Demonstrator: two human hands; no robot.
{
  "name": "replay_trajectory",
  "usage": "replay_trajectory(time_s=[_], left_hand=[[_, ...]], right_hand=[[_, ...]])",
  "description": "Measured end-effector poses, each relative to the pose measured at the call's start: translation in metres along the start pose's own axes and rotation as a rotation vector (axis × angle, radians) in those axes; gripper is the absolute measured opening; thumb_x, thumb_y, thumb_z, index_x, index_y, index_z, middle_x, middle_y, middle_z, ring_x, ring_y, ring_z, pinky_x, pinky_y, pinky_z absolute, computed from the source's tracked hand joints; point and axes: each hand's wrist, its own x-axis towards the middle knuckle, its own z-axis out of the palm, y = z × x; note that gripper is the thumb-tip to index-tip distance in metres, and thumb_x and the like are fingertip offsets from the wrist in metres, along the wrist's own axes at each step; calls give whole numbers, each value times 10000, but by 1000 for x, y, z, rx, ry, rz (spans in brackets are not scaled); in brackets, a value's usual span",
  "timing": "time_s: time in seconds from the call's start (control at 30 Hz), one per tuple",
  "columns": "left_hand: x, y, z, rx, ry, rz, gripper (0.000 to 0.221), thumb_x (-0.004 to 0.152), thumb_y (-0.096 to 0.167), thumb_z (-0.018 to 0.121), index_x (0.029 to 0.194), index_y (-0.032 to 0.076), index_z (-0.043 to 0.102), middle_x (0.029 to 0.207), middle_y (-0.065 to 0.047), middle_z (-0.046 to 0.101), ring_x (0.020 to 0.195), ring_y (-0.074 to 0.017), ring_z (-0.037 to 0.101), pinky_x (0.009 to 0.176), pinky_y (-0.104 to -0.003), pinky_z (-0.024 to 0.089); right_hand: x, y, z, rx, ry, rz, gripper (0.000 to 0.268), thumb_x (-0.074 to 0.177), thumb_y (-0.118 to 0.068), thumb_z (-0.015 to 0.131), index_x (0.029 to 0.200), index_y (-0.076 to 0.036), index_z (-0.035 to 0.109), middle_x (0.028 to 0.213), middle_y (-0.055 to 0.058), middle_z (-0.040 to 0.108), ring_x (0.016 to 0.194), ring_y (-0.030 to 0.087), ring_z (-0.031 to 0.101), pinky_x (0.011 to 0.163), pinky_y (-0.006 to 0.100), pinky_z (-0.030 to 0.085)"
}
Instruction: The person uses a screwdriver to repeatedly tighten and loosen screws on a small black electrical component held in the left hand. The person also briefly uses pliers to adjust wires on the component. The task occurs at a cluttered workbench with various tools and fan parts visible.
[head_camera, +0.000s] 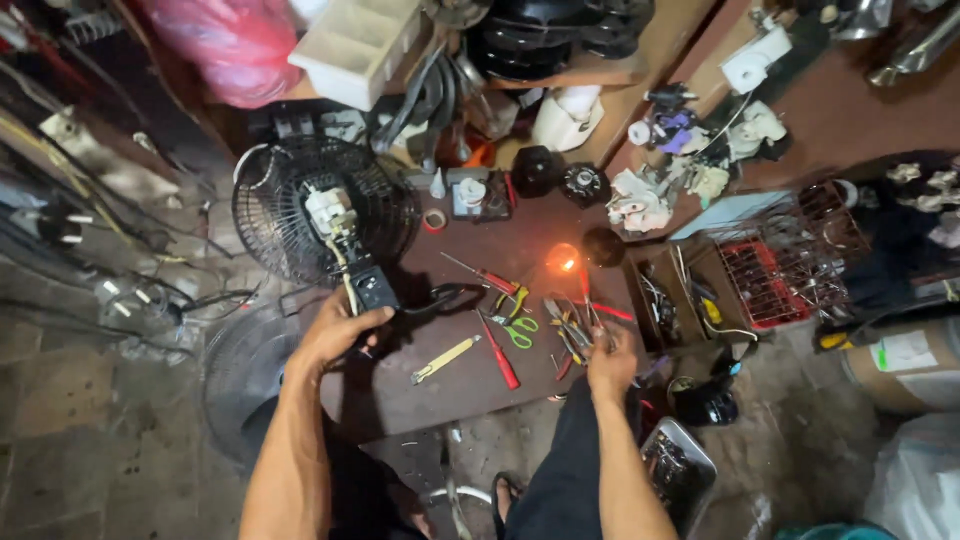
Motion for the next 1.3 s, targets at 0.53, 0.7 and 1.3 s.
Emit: replay_trajectory(time_s=[0.53,0.7,1.3], left_hand=[[1,3,2,46,35,-3,482,736,62,837,1057,-91,512,684,-212,611,455,-264,629,354,-345,536],[0,-2,-3,44,32,5,474,735,60,840,1050,-79,514,682,-202,617,456,-256,631,355,-337,540],[-9,16,6,47,49,-3,509,709,55,851,1066,-74,512,698,-216,630,459,-266,638,362,-355,547]], right_hand=[[-12,-7,-1,-574,-98,56,288,916,-427,636,1164,-283,647,1003,144,757,1025,417,697,899,503,533],[-10,-13,-2,-612,-136,72,278,901,-461,604,1134,-322,664,1033,98,759,1070,384,686,928,495,520],[-20,-31,-2,-693,-155,10,312,874,-410,627,1161,-303,687,1025,105,769,1076,384,689,948,489,509]])
